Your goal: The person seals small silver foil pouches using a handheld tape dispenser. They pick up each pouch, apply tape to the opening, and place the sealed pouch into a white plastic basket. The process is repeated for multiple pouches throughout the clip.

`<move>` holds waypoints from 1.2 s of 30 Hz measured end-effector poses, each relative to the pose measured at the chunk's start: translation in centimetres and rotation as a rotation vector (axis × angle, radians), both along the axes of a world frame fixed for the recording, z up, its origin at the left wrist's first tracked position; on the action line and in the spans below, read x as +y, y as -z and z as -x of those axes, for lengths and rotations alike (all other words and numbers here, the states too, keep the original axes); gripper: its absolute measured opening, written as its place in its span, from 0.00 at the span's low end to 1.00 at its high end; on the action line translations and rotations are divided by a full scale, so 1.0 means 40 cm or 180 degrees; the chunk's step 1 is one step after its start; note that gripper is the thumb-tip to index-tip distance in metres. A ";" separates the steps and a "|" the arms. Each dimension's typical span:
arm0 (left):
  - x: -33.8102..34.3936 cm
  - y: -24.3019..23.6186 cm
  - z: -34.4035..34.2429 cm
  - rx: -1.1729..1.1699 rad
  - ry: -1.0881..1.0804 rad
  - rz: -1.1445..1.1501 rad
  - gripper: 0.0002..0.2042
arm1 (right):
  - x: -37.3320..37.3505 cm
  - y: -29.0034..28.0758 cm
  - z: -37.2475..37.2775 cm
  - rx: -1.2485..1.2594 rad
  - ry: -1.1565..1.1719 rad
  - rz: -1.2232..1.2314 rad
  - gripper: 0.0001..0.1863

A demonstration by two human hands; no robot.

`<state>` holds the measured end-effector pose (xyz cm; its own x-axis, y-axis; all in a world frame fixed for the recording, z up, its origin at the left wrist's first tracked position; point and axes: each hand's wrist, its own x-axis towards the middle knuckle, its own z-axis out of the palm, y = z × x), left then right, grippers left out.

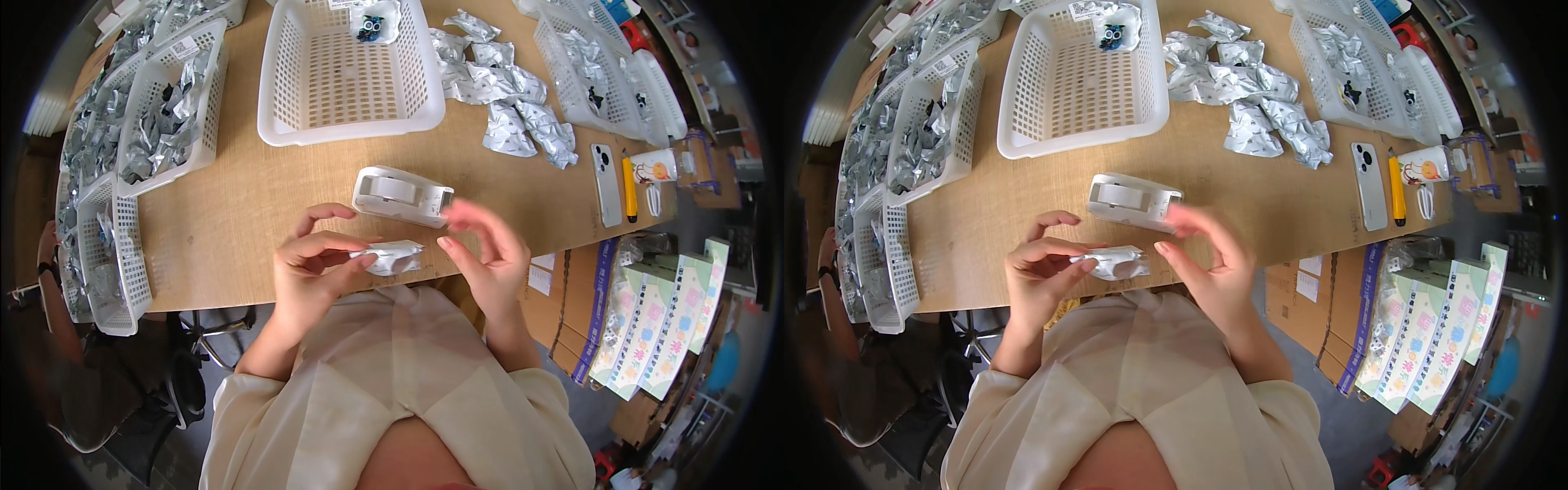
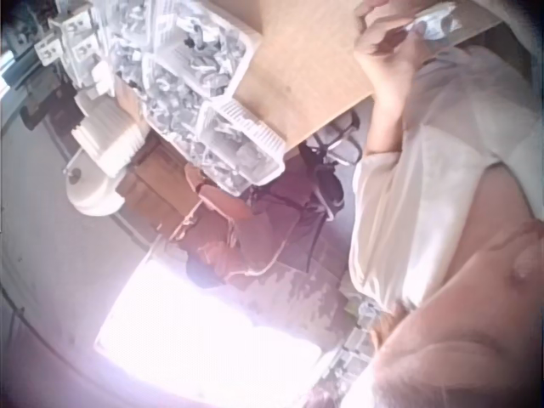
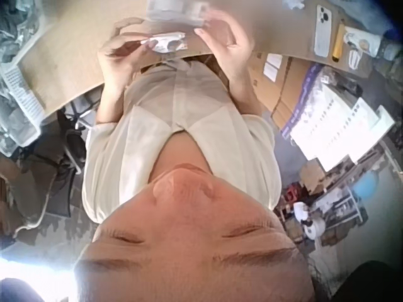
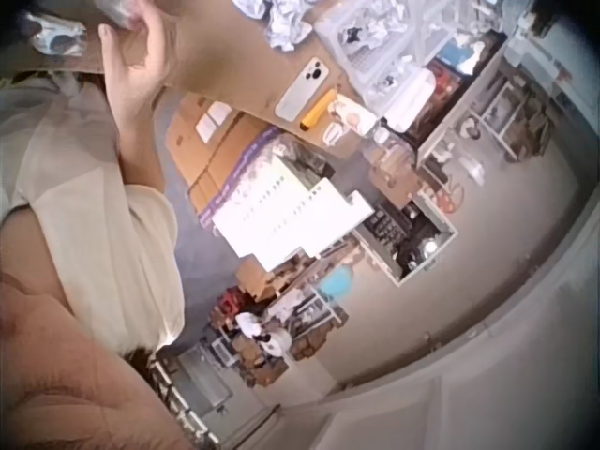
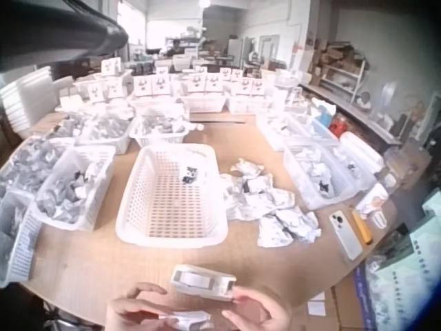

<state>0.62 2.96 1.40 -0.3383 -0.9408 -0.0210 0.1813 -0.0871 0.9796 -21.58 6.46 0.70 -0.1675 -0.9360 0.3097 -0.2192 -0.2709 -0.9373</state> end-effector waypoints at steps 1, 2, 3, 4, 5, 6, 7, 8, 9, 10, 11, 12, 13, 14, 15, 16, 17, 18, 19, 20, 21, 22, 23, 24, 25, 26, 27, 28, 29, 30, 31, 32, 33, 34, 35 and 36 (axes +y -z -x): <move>-0.006 0.002 -0.005 0.0002 -0.0021 -0.0027 0.08 | -0.008 -0.009 0.006 0.0429 0.0302 0.0054 0.27; -0.013 0.005 -0.011 0.0005 -0.0042 -0.0057 0.08 | -0.018 -0.012 0.007 0.0501 0.0349 -0.0068 0.28; -0.018 0.013 -0.020 -0.0200 0.0024 -0.0015 0.09 | -0.024 -0.011 0.006 0.0562 0.0392 -0.0172 0.28; -0.019 0.016 -0.017 -0.0151 0.0059 -0.0092 0.09 | -0.029 -0.009 0.007 0.0621 0.0436 -0.0277 0.29; -0.020 0.017 -0.014 -0.0103 0.0093 -0.0170 0.09 | -0.033 0.005 0.015 0.0387 0.0275 -0.0457 0.29; -0.022 0.015 -0.012 -0.0043 0.0127 -0.0264 0.09 | -0.042 0.005 0.019 0.0445 0.0228 -0.0474 0.28; -0.025 0.017 -0.009 -0.0097 0.0122 -0.0263 0.09 | -0.050 0.003 0.021 0.0503 0.0178 -0.0490 0.26; -0.027 0.021 -0.006 -0.0152 0.0116 -0.0261 0.09 | -0.057 0.000 0.023 0.0560 0.0127 -0.0505 0.25; -0.029 0.024 -0.004 -0.0211 0.0111 -0.0253 0.09 | -0.062 -0.004 0.026 0.0647 0.0027 -0.0443 0.22; -0.031 0.024 -0.003 -0.0262 0.0123 -0.0212 0.09 | -0.067 -0.011 0.029 0.0733 -0.0075 -0.0381 0.19; -0.033 0.025 -0.003 -0.0313 0.0134 -0.0171 0.09 | -0.071 -0.019 0.031 0.0817 -0.0177 -0.0318 0.16; -0.034 0.026 -0.004 -0.0368 0.0156 -0.0135 0.09 | -0.076 -0.029 0.030 0.1098 -0.0159 -0.0363 0.14; -0.034 0.027 -0.003 -0.0373 0.0145 -0.0117 0.09 | -0.081 -0.045 0.028 0.1378 -0.0140 -0.0407 0.12; -0.034 0.027 -0.001 -0.0378 0.0133 -0.0098 0.10 | -0.086 -0.059 0.025 0.1658 -0.0121 -0.0452 0.09; -0.032 0.027 0.000 -0.0386 0.0111 -0.0079 0.10 | -0.093 -0.069 0.023 0.1808 -0.0135 -0.0445 0.08; -0.030 0.026 0.002 -0.0377 0.0099 -0.0113 0.09 | -0.102 -0.077 0.020 0.1958 -0.0149 -0.0437 0.07; -0.027 0.024 0.004 -0.0367 0.0087 -0.0146 0.09 | -0.107 -0.085 0.018 0.2107 -0.0163 -0.0428 0.05; -0.026 0.022 0.004 -0.0360 0.0073 -0.0177 0.09 | -0.111 -0.093 0.017 0.2065 -0.0234 -0.0531 0.05; -0.027 0.026 0.002 -0.0420 0.0119 -0.0115 0.09 | -0.115 -0.100 0.016 0.2022 -0.0304 -0.0635 0.04; -0.027 0.034 -0.001 -0.0481 0.0164 -0.0054 0.09 | -0.118 -0.107 0.015 0.1979 -0.0375 -0.0738 0.04; -0.027 0.035 -0.002 -0.0475 0.0173 -0.0071 0.09 | -0.122 -0.112 0.015 0.1976 -0.0429 -0.0798 0.04; -0.026 0.037 -0.003 -0.0468 0.0180 -0.0089 0.09 | -0.126 -0.118 0.015 0.1974 -0.0484 -0.0858 0.04; -0.024 0.032 0.000 -0.0391 0.0149 -0.0184 0.08 | -0.131 -0.120 0.016 0.1970 -0.0539 -0.0918 0.05; -0.022 0.026 0.003 -0.0309 0.0134 -0.0278 0.08 | -0.135 -0.119 0.019 0.1930 -0.0572 -0.0964 0.05; -0.022 0.020 0.005 -0.0316 0.0111 -0.0278 0.08 | -0.141 -0.114 0.023 0.1888 -0.0605 -0.1010 0.05; -0.023 0.015 0.006 -0.0322 0.0089 -0.0278 0.08 | -0.146 -0.109 0.027 0.1847 -0.0638 -0.1057 0.05; -0.023 0.012 0.009 -0.0325 0.0070 -0.0276 0.08 | -0.151 -0.101 0.035 0.1649 -0.0696 -0.1150 0.05; -0.022 0.009 0.008 -0.0385 0.0023 -0.0322 0.08 | -0.155 -0.091 0.043 0.1450 -0.0753 -0.1242 0.05; -0.020 0.007 0.004 -0.0444 -0.0023 -0.0369 0.08 | -0.157 -0.087 0.049 0.1250 -0.0806 -0.1332 0.06; -0.017 0.004 0.001 -0.0507 -0.0082 -0.0423 0.09 | -0.158 -0.090 0.049 0.1225 -0.0800 -0.1397 0.06; -0.019 -0.002 0.001 -0.0497 0.0004 -0.0412 0.08 | -0.159 -0.095 0.048 0.1199 -0.0793 -0.1462 0.06; -0.022 -0.008 0.002 -0.0488 0.0091 -0.0401 0.08 | -0.160 -0.097 0.048 0.1174 -0.0785 -0.1527 0.06; -0.023 -0.010 0.003 -0.0481 0.0178 -0.0387 0.08 | -0.160 -0.097 0.048 0.1132 -0.0794 -0.1561 0.06; -0.023 -0.008 0.004 -0.0493 0.0258 -0.0352 0.07 | -0.161 -0.095 0.049 0.1090 -0.0804 -0.1595 0.07; -0.022 -0.004 0.006 -0.0505 0.0337 -0.0317 0.06 | -0.162 -0.094 0.051 0.1047 -0.0814 -0.1629 0.07; -0.022 -0.002 0.007 -0.0504 0.0376 -0.0285 0.05 | -0.164 -0.094 0.055 0.0871 -0.0914 -0.1648 0.07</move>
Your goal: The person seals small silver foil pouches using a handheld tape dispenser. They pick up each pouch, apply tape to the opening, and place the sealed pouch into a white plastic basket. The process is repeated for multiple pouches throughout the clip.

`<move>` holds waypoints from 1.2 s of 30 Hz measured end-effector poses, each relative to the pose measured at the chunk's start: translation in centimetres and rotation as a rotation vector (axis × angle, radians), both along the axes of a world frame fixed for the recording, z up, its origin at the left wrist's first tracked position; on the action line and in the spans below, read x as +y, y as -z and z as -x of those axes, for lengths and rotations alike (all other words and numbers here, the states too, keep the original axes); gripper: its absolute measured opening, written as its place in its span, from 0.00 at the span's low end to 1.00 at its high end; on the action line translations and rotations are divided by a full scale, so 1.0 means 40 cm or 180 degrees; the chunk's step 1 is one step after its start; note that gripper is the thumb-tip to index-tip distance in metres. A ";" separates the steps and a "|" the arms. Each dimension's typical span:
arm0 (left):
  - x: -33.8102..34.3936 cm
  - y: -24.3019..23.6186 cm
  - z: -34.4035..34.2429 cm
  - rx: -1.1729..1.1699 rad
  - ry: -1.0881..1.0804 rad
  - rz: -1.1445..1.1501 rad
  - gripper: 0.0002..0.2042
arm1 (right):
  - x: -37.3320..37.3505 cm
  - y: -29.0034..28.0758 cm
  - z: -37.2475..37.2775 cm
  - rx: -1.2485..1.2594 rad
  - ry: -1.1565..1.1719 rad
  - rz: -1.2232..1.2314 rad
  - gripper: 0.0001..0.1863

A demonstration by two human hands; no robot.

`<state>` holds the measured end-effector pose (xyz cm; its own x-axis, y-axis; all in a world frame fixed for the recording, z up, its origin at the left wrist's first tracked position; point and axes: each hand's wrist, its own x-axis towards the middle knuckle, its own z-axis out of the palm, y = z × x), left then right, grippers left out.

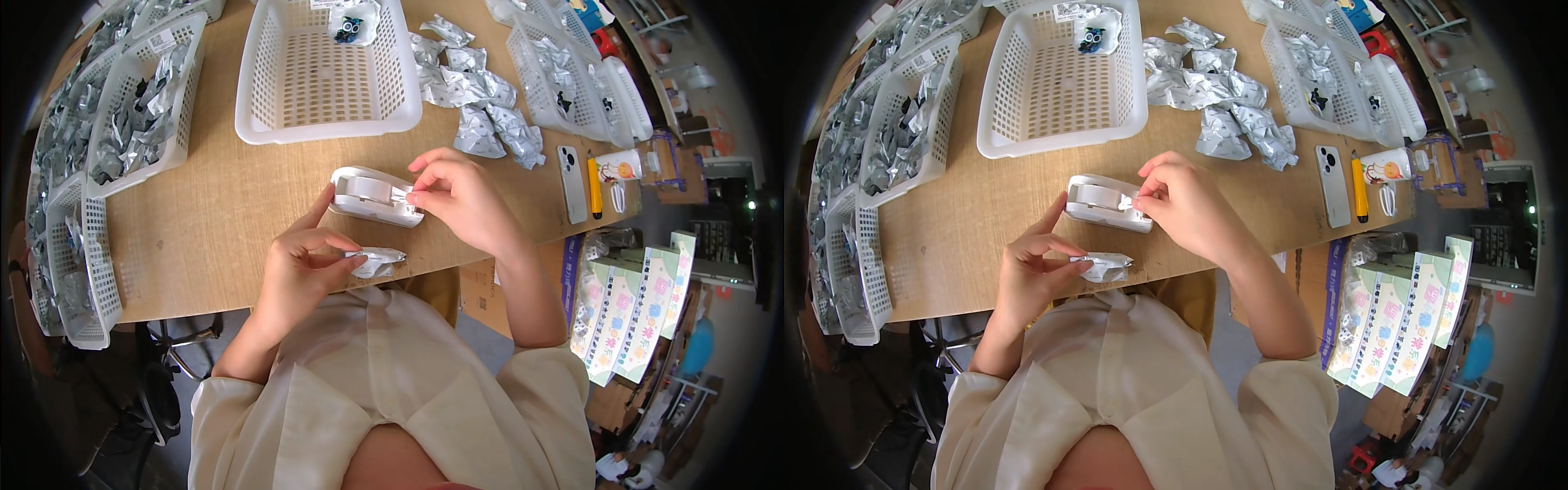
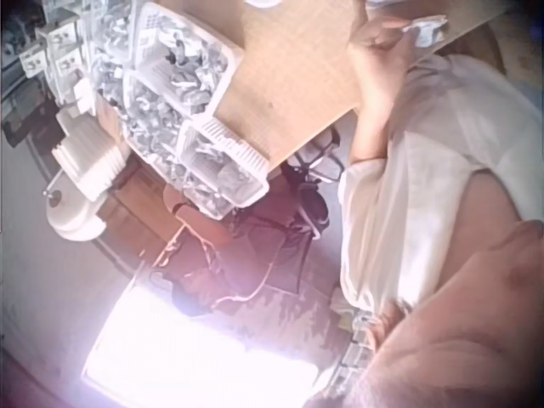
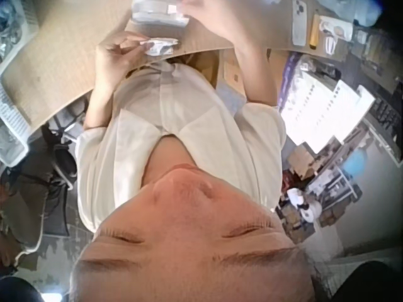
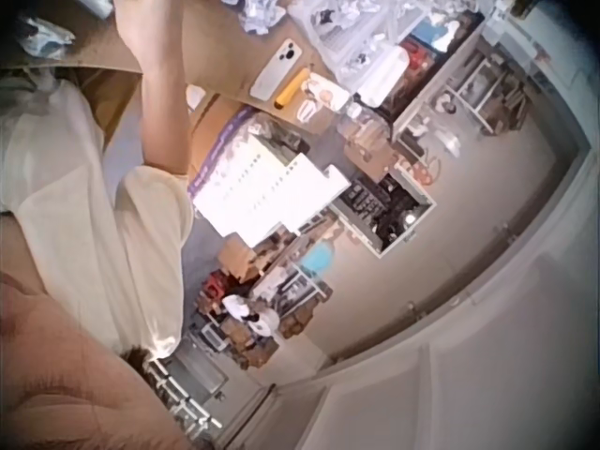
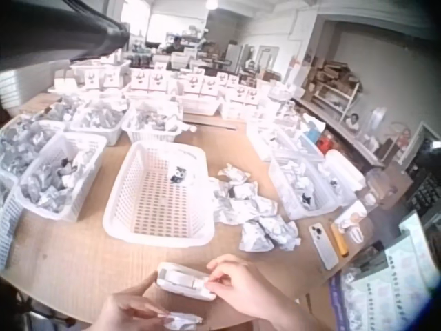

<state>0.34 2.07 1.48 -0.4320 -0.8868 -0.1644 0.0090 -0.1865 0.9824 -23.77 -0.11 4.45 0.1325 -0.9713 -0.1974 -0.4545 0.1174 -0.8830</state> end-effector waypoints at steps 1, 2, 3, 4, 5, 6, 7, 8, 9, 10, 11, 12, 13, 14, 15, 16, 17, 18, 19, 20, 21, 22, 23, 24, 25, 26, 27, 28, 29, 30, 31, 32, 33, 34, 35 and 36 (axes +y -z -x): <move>-0.001 0.002 0.002 0.0005 0.0039 0.0030 0.05 | -0.003 0.000 0.005 -0.0187 -0.0046 -0.0053 0.08; -0.001 0.003 0.003 0.0024 0.0028 0.0055 0.05 | -0.006 -0.001 0.011 -0.0375 -0.0092 -0.0106 0.08; 0.000 0.003 0.005 0.0041 0.0012 0.0082 0.05 | -0.013 -0.002 0.019 -0.0457 -0.0141 -0.0222 0.08; 0.000 0.004 0.006 0.0064 0.0005 0.0097 0.05 | -0.022 -0.004 0.029 -0.0539 -0.0189 -0.0338 0.07; 0.001 0.006 0.006 0.0088 -0.0003 0.0112 0.05 | -0.027 -0.007 0.040 -0.0621 -0.0237 -0.0454 0.07; 0.001 0.004 0.007 0.0089 -0.0013 0.0113 0.06 | -0.029 -0.007 0.051 -0.0861 -0.0207 -0.0603 0.06; 0.002 0.002 0.009 0.0089 -0.0021 0.0115 0.06 | -0.028 -0.003 0.065 -0.1102 -0.0177 -0.0752 0.05; 0.002 -0.004 0.010 0.0063 -0.0027 0.0103 0.07 | -0.027 0.002 0.078 -0.1342 -0.0148 -0.0901 0.04; 0.003 -0.005 0.012 0.0038 -0.0038 0.0088 0.09 | -0.025 0.009 0.092 -0.1551 -0.0103 -0.1037 0.03; 0.003 -0.002 0.012 0.0047 -0.0045 0.0060 0.09 | -0.023 0.016 0.106 -0.1759 -0.0057 -0.1173 0.03; 0.002 0.003 0.010 0.0057 -0.0053 0.0031 0.09 | -0.021 0.026 0.116 -0.1968 -0.0012 -0.1309 0.02; 0.000 0.005 0.010 0.0069 -0.0041 0.0043 0.08 | -0.018 0.045 0.122 -0.2012 -0.0071 -0.1252 0.02; -0.001 0.006 0.010 0.0082 -0.0029 0.0050 0.08 | -0.014 0.066 0.129 -0.2056 -0.0131 -0.1195 0.03; -0.001 0.006 0.012 0.0109 -0.0008 0.0097 0.07 | -0.011 0.079 0.134 -0.2099 -0.0188 -0.1136 0.03; -0.001 0.007 0.011 0.0118 0.0002 0.0141 0.06 | -0.010 0.086 0.130 -0.1992 -0.0178 -0.1105 0.02; -0.001 0.009 0.010 0.0124 -0.0006 0.0128 0.06 | -0.010 0.094 0.124 -0.1885 -0.0166 -0.1072 0.02; -0.002 0.012 0.009 0.0130 -0.0011 0.0115 0.06 | -0.009 0.101 0.120 -0.1778 -0.0151 -0.1038 0.02; -0.004 0.011 0.009 0.0150 -0.0006 0.0107 0.06 | -0.005 0.110 0.121 -0.1709 -0.0172 -0.0932 0.02; -0.004 0.011 0.011 0.0158 -0.0021 0.0148 0.06 | 0.002 0.125 0.123 -0.1641 -0.0191 -0.0824 0.02; -0.004 0.009 0.012 0.0167 -0.0034 0.0190 0.06 | 0.009 0.132 0.125 -0.1571 -0.0206 -0.0716 0.02; -0.003 0.010 0.013 0.0176 -0.0069 0.0239 0.06 | 0.011 0.132 0.128 -0.1623 -0.0116 -0.0758 0.02; -0.003 0.012 0.012 0.0202 -0.0093 0.0215 0.06 | 0.018 0.129 0.137 -0.1675 -0.0025 -0.0799 0.02; -0.003 0.016 0.010 0.0228 -0.0116 0.0193 0.06 | 0.027 0.126 0.146 -0.1727 0.0067 -0.0838 0.03; 0.001 0.018 0.006 0.0253 -0.0133 0.0148 0.06 | 0.044 0.116 0.154 -0.1822 0.0273 -0.0698 0.03; 0.005 0.013 0.005 0.0228 -0.0267 0.0232 0.06 | 0.057 0.097 0.162 -0.1924 0.0458 -0.0541 0.04; 0.012 0.004 0.005 0.0202 -0.0400 0.0319 0.06 | 0.071 0.081 0.164 -0.2026 0.0643 -0.0382 0.05; 0.019 -0.006 0.006 0.0178 -0.0526 0.0405 0.06 | 0.089 0.071 0.159 -0.2067 0.0791 -0.0172 0.04; 0.024 -0.014 0.009 0.0199 -0.0626 0.0575 0.07 | 0.108 0.061 0.139 -0.2100 0.0791 0.0035 0.04; 0.031 -0.022 0.014 0.0220 -0.0725 0.0747 0.07 | 0.128 0.049 0.106 -0.2134 0.0790 0.0244 0.03; 0.033 -0.031 0.021 0.0264 -0.0812 0.0913 0.08 | 0.144 0.032 0.069 -0.2144 0.0804 0.0458 0.03; 0.035 -0.042 0.031 0.0168 -0.0925 0.1213 0.07 | 0.155 0.015 0.030 -0.2086 0.0801 0.0486 0.03; 0.033 -0.044 0.029 -0.0011 -0.0932 0.1524 0.07 | 0.160 0.000 -0.005 -0.2046 0.0826 0.0577 0.04; 0.034 -0.042 0.028 -0.0184 -0.0944 0.1839 0.07 | 0.159 -0.008 -0.034 -0.1898 0.0856 0.0733 0.04; 0.033 -0.042 0.030 -0.0352 -0.0929 0.2166 0.08 | 0.158 -0.011 -0.056 -0.1751 0.0910 0.0906 0.04; 0.034 -0.047 0.042 -0.0318 -0.1018 0.2327 0.09 | 0.157 -0.011 -0.073 -0.1711 0.0964 0.0973 0.05; 0.036 -0.052 0.044 -0.0377 -0.1012 0.2527 0.10 | 0.155 -0.011 -0.086 -0.1688 0.1002 0.1030 0.05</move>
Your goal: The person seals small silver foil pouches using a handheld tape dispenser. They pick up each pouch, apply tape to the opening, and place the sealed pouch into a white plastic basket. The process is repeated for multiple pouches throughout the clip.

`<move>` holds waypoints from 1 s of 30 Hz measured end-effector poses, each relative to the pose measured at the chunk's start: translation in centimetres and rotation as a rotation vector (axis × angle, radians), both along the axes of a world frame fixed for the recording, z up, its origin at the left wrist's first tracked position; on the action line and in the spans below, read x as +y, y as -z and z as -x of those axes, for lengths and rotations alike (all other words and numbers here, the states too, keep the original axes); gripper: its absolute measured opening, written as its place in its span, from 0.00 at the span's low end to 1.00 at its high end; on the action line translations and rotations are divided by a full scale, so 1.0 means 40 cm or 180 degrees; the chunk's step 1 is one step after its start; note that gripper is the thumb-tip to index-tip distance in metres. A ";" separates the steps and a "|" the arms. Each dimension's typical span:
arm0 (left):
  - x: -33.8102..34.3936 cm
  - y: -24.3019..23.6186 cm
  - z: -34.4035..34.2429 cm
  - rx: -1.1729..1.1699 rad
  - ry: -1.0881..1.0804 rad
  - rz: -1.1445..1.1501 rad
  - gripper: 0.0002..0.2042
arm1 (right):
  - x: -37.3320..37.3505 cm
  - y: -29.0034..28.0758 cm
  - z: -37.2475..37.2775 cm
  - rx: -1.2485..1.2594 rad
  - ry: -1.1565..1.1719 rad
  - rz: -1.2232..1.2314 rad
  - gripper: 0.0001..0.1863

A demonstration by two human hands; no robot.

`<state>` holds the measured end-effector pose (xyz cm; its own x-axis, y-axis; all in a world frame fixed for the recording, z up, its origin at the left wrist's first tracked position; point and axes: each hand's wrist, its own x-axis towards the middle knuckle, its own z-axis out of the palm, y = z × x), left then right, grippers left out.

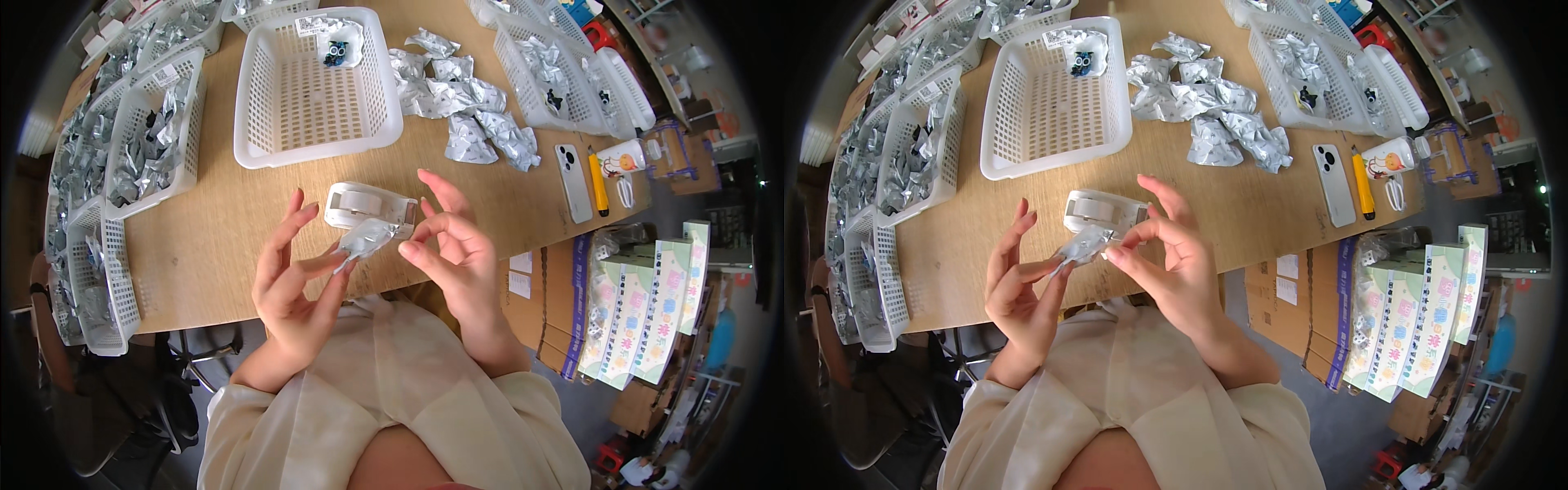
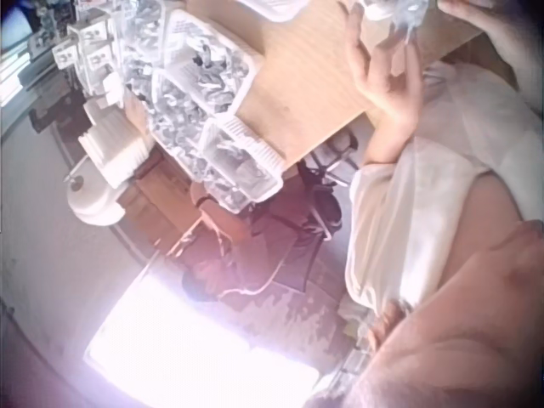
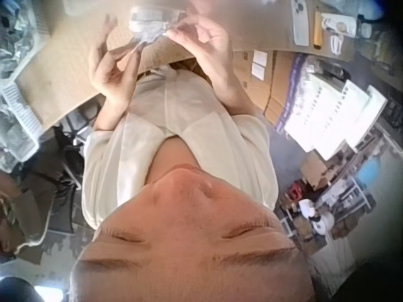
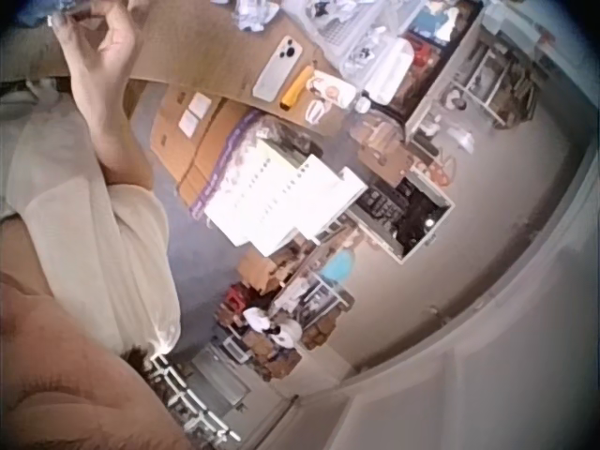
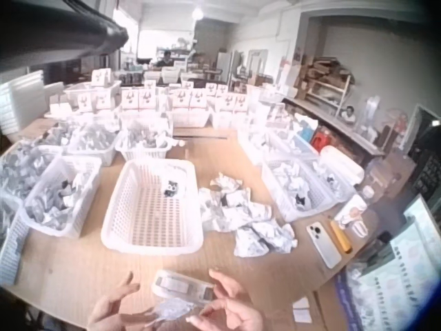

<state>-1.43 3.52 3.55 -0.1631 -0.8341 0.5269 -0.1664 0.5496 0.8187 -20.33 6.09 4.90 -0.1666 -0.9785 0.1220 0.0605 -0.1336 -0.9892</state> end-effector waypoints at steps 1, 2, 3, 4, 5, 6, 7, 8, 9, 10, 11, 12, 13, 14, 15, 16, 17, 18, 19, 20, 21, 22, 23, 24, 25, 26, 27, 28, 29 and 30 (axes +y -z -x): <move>0.001 -0.005 0.000 -0.0086 -0.0014 0.0184 0.10 | -0.001 0.002 -0.007 0.0066 0.0006 -0.0006 0.05; 0.002 -0.009 0.000 -0.0170 -0.0029 0.0366 0.10 | -0.003 0.004 -0.011 0.0043 0.0000 -0.0015 0.06; 0.006 -0.020 -0.004 -0.0398 -0.0072 0.0493 0.09 | -0.004 0.008 -0.016 0.0026 -0.0006 -0.0037 0.06; 0.010 -0.024 -0.003 -0.0409 -0.0090 0.0532 0.09 | -0.004 0.011 -0.020 0.0010 -0.0013 -0.0060 0.06; 0.013 -0.027 0.001 -0.0420 -0.0108 0.0570 0.08 | -0.007 0.013 -0.021 -0.0073 -0.0030 -0.0094 0.07; 0.018 -0.029 0.003 -0.0428 -0.0133 0.0607 0.08 | -0.009 0.015 -0.020 -0.0153 -0.0054 -0.0127 0.07; 0.023 -0.026 0.002 -0.0380 -0.0130 0.0631 0.09 | -0.010 0.016 -0.021 -0.0233 -0.0077 -0.0161 0.07; 0.028 -0.017 0.000 -0.0333 -0.0126 0.0655 0.09 | -0.011 0.016 -0.024 -0.0391 -0.0097 -0.0247 0.08; 0.030 -0.010 0.001 -0.0274 -0.0109 0.0677 0.09 | -0.011 0.014 -0.026 -0.0538 -0.0102 -0.0334 0.08; 0.028 -0.007 0.000 -0.0299 -0.0121 0.0822 0.09 | -0.010 0.012 -0.027 -0.0687 -0.0108 -0.0421 0.09; 0.025 -0.004 0.000 -0.0325 -0.0132 0.0966 0.09 | -0.009 0.014 -0.028 -0.0801 -0.0165 -0.0484 0.09; 0.022 -0.001 -0.001 -0.0356 -0.0146 0.1112 0.09 | -0.008 0.018 -0.028 -0.0922 -0.0226 -0.0545 0.09; 0.026 0.003 -0.003 -0.0275 -0.0161 0.1022 0.08 | -0.008 0.023 -0.028 -0.1042 -0.0287 -0.0607 0.10; 0.033 0.006 -0.006 -0.0194 -0.0176 0.0931 0.08 | -0.009 0.029 -0.030 -0.1119 -0.0270 -0.0531 0.13; 0.036 0.005 -0.009 -0.0110 -0.0183 0.0846 0.08 | -0.011 0.032 -0.034 -0.1197 -0.0245 -0.0448 0.16; 0.032 0.001 -0.010 -0.0040 -0.0093 0.0731 0.07 | -0.012 0.036 -0.039 -0.1274 -0.0220 -0.0366 0.19; 0.027 -0.006 -0.010 0.0030 -0.0001 0.0615 0.07 | -0.013 0.039 -0.043 -0.1194 -0.0194 -0.0165 0.21; 0.025 -0.010 -0.014 0.0087 0.0058 0.0504 0.06 | -0.015 0.045 -0.050 -0.1124 -0.0202 0.0035 0.24; 0.029 -0.010 0.003 0.0550 0.0018 0.0070 0.05 | -0.017 0.048 -0.056 -0.1054 -0.0207 0.0234 0.26; 0.025 -0.005 0.002 0.1039 0.0182 -0.0465 0.06 | -0.016 0.045 -0.059 -0.0954 -0.0245 0.0313 0.24; 0.019 0.002 0.003 0.1536 0.0367 -0.1006 0.06 | -0.014 0.038 -0.058 -0.0840 -0.0264 0.0394 0.22; 0.014 0.006 0.002 0.2030 0.0553 -0.1549 0.07 | -0.013 0.034 -0.056 -0.0728 -0.0284 0.0474 0.20; 0.010 0.007 -0.003 0.2203 0.0717 -0.1928 0.06 | -0.013 0.051 -0.049 -0.0280 -0.0233 0.0649 0.14; 0.009 0.008 -0.003 0.2307 0.0751 -0.2154 0.06 | -0.012 0.048 -0.052 -0.0348 -0.0155 0.0506 0.12; 0.008 0.008 -0.004 0.2410 0.0784 -0.2380 0.05 | -0.009 0.042 -0.055 -0.0415 -0.0077 0.0362 0.10; 0.006 0.007 -0.005 0.2512 0.0816 -0.2607 0.05 | -0.007 0.038 -0.058 -0.0483 0.0000 0.0217 0.08; 0.004 0.007 -0.005 0.2525 0.0779 -0.2814 0.05 | -0.005 0.040 -0.059 -0.0498 0.0005 0.0213 0.08; 0.003 0.009 -0.006 0.2551 0.0753 -0.2898 0.05 | -0.006 0.049 -0.061 -0.0492 0.0068 0.0225 0.08; 0.002 0.016 -0.006 0.2576 0.0726 -0.2981 0.05 | -0.007 0.062 -0.064 -0.0486 0.0130 0.0238 0.07; 0.001 0.024 -0.007 0.2606 0.0695 -0.3068 0.05 | -0.009 0.068 -0.068 -0.0478 0.0189 0.0245 0.07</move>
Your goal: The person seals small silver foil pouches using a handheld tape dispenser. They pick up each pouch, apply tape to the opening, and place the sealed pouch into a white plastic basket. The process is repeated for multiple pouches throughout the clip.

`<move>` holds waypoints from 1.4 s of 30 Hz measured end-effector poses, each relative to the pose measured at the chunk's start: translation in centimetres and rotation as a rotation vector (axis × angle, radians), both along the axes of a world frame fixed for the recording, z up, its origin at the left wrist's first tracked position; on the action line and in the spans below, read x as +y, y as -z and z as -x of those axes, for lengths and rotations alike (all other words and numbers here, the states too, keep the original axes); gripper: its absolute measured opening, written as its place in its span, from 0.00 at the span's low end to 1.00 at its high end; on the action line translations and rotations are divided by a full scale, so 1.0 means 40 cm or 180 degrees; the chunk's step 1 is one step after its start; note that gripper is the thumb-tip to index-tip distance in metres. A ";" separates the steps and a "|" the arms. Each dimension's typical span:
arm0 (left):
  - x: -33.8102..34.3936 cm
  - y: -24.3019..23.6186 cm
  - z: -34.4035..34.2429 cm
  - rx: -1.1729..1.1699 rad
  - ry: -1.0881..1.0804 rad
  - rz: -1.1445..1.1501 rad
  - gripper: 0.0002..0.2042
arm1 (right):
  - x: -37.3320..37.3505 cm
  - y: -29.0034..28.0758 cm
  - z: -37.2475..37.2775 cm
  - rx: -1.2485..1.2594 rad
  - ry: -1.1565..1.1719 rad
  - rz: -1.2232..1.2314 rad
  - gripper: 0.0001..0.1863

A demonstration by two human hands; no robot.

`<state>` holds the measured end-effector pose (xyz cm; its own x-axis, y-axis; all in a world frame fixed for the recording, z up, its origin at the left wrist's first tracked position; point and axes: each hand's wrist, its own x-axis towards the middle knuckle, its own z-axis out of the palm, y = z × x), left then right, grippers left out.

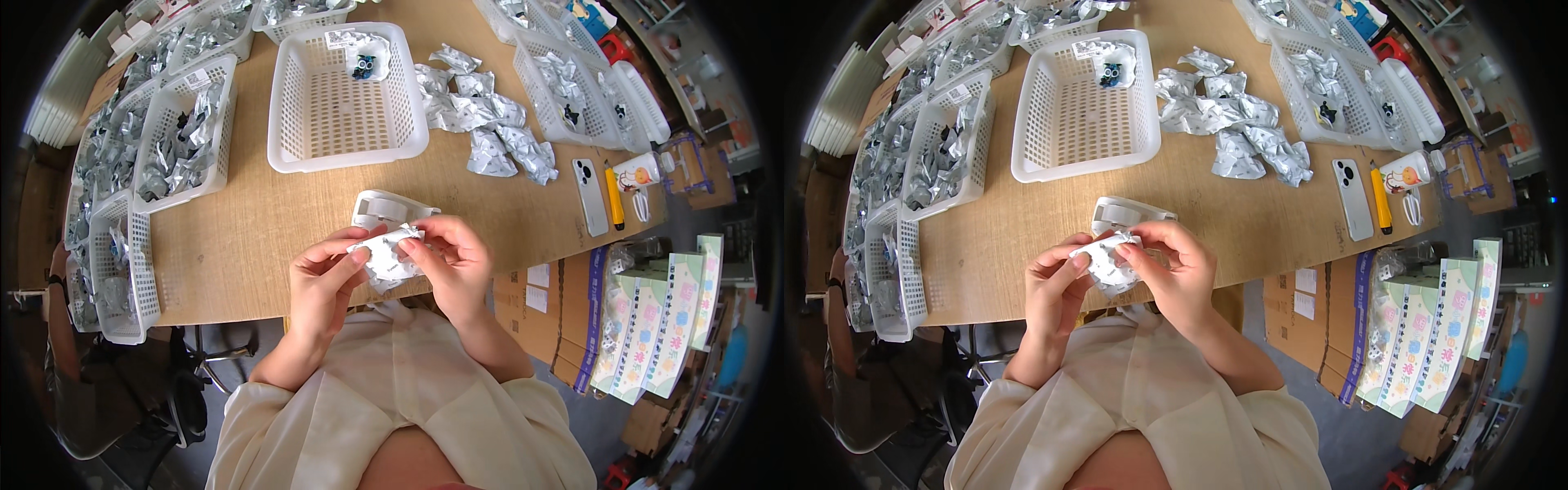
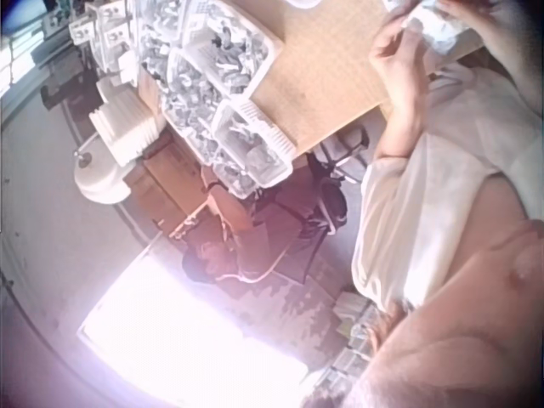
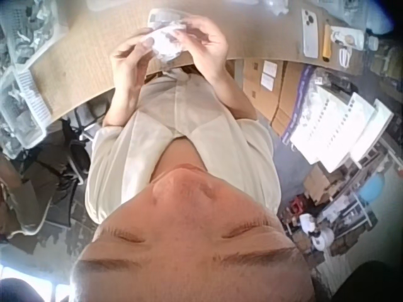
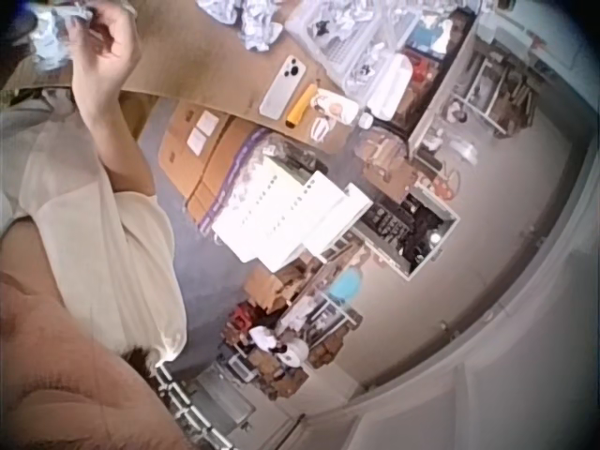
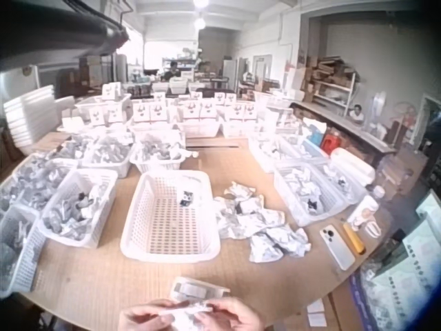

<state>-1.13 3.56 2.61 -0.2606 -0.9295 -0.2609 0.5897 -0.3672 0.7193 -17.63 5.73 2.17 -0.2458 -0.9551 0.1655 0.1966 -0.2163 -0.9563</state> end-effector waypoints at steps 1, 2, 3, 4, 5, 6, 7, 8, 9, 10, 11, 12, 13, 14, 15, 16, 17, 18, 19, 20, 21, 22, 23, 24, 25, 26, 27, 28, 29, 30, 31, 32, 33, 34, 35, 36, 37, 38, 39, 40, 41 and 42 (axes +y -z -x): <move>0.001 0.006 0.001 -0.0101 -0.0027 0.0083 0.06 | 0.001 -0.007 0.002 -0.0152 -0.0123 -0.0127 0.08; 0.003 0.012 0.003 -0.0203 -0.0054 0.0166 0.06 | 0.003 -0.024 0.007 -0.0304 -0.0246 -0.0254 0.08; 0.005 0.018 0.004 -0.0307 -0.0079 0.0248 0.06 | 0.005 -0.033 0.012 -0.0457 -0.0367 -0.0383 0.09; 0.005 0.024 0.001 -0.0517 -0.0143 0.0560 0.07 | 0.000 -0.031 0.017 -0.0022 -0.0153 0.0076 0.10; 0.002 0.029 -0.004 -0.0727 -0.0207 0.0871 0.07 | -0.013 -0.025 0.023 0.0413 0.0063 0.0535 0.11; -0.002 0.032 -0.007 -0.0930 -0.0260 0.1183 0.08 | -0.023 -0.021 0.033 0.0855 0.0291 0.0992 0.12; -0.005 0.027 -0.010 -0.0904 -0.0212 0.1210 0.08 | -0.024 -0.022 0.070 0.1859 0.0231 0.1266 0.15; -0.006 0.021 -0.010 -0.0919 -0.0191 0.1257 0.08 | -0.023 -0.030 0.076 0.2163 0.0252 0.1341 0.15; -0.005 0.014 -0.011 -0.0943 -0.0182 0.1307 0.08 | -0.024 -0.051 0.077 0.2457 0.0262 0.1424 0.15; -0.005 0.008 -0.012 -0.0968 -0.0174 0.1356 0.08 | -0.026 -0.066 0.077 0.2752 0.0274 0.1505 0.15; -0.002 0.003 -0.013 -0.1026 -0.0202 0.1454 0.08 | -0.033 -0.071 0.077 0.2815 0.0191 0.1525 0.15; -0.001 -0.002 -0.011 -0.1069 -0.0211 0.1556 0.08 | -0.038 -0.072 0.080 0.2830 0.0091 0.1499 0.14; 0.000 -0.004 -0.010 -0.1111 -0.0221 0.1658 0.08 | -0.042 -0.073 0.085 0.2845 -0.0009 0.1471 0.14; -0.002 -0.004 -0.011 -0.1201 -0.0169 0.1845 0.09 | -0.044 -0.074 0.089 0.2859 -0.0110 0.1442 0.13; -0.004 -0.004 -0.017 -0.1305 -0.0131 0.2026 0.09 | -0.044 -0.076 0.090 0.2838 -0.0233 0.1364 0.13; -0.006 -0.004 -0.023 -0.1409 -0.0092 0.2207 0.09 | -0.044 -0.079 0.092 0.2817 -0.0355 0.1286 0.12; -0.015 0.005 -0.030 -0.1625 -0.0111 0.2636 0.09 | -0.044 -0.081 0.094 0.2795 -0.0476 0.1206 0.12; -0.017 0.004 -0.033 -0.1675 -0.0090 0.2641 0.08 | -0.049 -0.076 0.101 0.2801 -0.0631 0.1291 0.12; -0.018 0.003 -0.036 -0.1725 -0.0070 0.2644 0.08 | -0.056 -0.066 0.110 0.2806 -0.0787 0.1374 0.12; -0.019 0.002 -0.037 -0.1775 -0.0049 0.2647 0.08 | -0.060 -0.061 0.114 0.2810 -0.0943 0.1457 0.12; -0.019 0.004 -0.037 -0.1659 -0.0034 0.2271 0.08 | -0.057 -0.065 0.109 0.2323 -0.0869 0.1167 0.11; -0.018 0.006 -0.037 -0.1540 -0.0019 0.1894 0.08 | -0.050 -0.073 0.099 0.1836 -0.0794 0.0878 0.10; -0.018 0.008 -0.037 -0.1419 -0.0005 0.1519 0.08 | -0.043 -0.076 0.092 0.1349 -0.0718 0.0587 0.10; -0.024 0.007 -0.035 -0.1562 0.0070 0.1473 0.08 | -0.038 -0.057 0.099 0.0913 -0.0418 0.0234 0.08; -0.028 0.008 -0.034 -0.1712 0.0150 0.1412 0.08 | -0.038 -0.030 0.124 0.1033 -0.0255 0.0047 0.07; -0.030 0.009 -0.034 -0.1862 0.0229 0.1349 0.08 | -0.041 -0.012 0.144 0.1153 -0.0091 -0.0139 0.07; -0.034 0.023 -0.039 -0.1912 0.0341 0.1472 0.09 | -0.047 -0.009 0.147 0.1835 0.0061 0.0081 0.06; -0.033 0.029 -0.038 -0.1940 0.0365 0.1442 0.09 | -0.046 -0.010 0.146 0.2075 0.0005 -0.0016 0.06; -0.032 0.028 -0.034 -0.1967 0.0390 0.1412 0.10 | -0.045 -0.012 0.143 0.2315 -0.0053 -0.0113 0.06; -0.033 0.025 -0.031 -0.1999 0.0418 0.1389 0.10 | -0.045 -0.014 0.137 0.2549 -0.0105 -0.0209 0.06; -0.032 0.023 -0.029 -0.2106 0.0414 0.1423 0.10 | -0.046 -0.026 0.127 0.2860 -0.0012 -0.0080 0.04; -0.031 0.021 -0.028 -0.2213 0.0409 0.1456 0.09 | -0.047 -0.034 0.120 0.2964 -0.0052 -0.0219 0.04; -0.030 0.019 -0.027 -0.2319 0.0392 0.1493 0.09 | -0.052 -0.041 0.115 0.3070 -0.0098 -0.0349 0.03; -0.030 0.017 -0.029 -0.2239 0.0511 0.1355 0.08 | -0.056 -0.045 0.113 0.3176 -0.0144 -0.0480 0.03; -0.031 0.015 -0.031 -0.2159 0.0629 0.1216 0.07 | -0.061 -0.046 0.115 0.3223 -0.0208 -0.0410 0.03; -0.032 0.014 -0.032 -0.2076 0.0749 0.1077 0.07 | -0.068 -0.046 0.118 0.3270 -0.0271 -0.0343 0.03; -0.032 0.016 -0.030 -0.2102 0.0746 0.1150 0.06 | -0.075 -0.048 0.121 0.3317 -0.0335 -0.0276 0.03; -0.033 0.019 -0.028 -0.2128 0.0743 0.1224 0.06 | -0.081 -0.049 0.123 0.3324 -0.0427 -0.0277 0.04; -0.033 0.021 -0.026 -0.2153 0.0741 0.1297 0.06 | -0.087 -0.050 0.125 0.3331 -0.0519 -0.0279 0.04; -0.033 0.020 -0.025 -0.2150 0.0766 0.1262 0.06 | -0.091 -0.051 0.126 0.3337 -0.0611 -0.0280 0.04; -0.032 0.018 -0.024 -0.2148 0.0792 0.1228 0.06 | -0.095 -0.051 0.128 0.3244 -0.0651 -0.0353 0.04; -0.032 0.017 -0.022 -0.2144 0.0820 0.1193 0.06 | -0.098 -0.049 0.130 0.3151 -0.0689 -0.0426 0.05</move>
<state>-0.23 2.28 1.94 -0.3764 -0.9185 -0.1212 -0.0838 -0.0965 0.9918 -22.82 1.83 4.14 0.1232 -0.9884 0.0892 -0.6727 -0.1493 -0.7247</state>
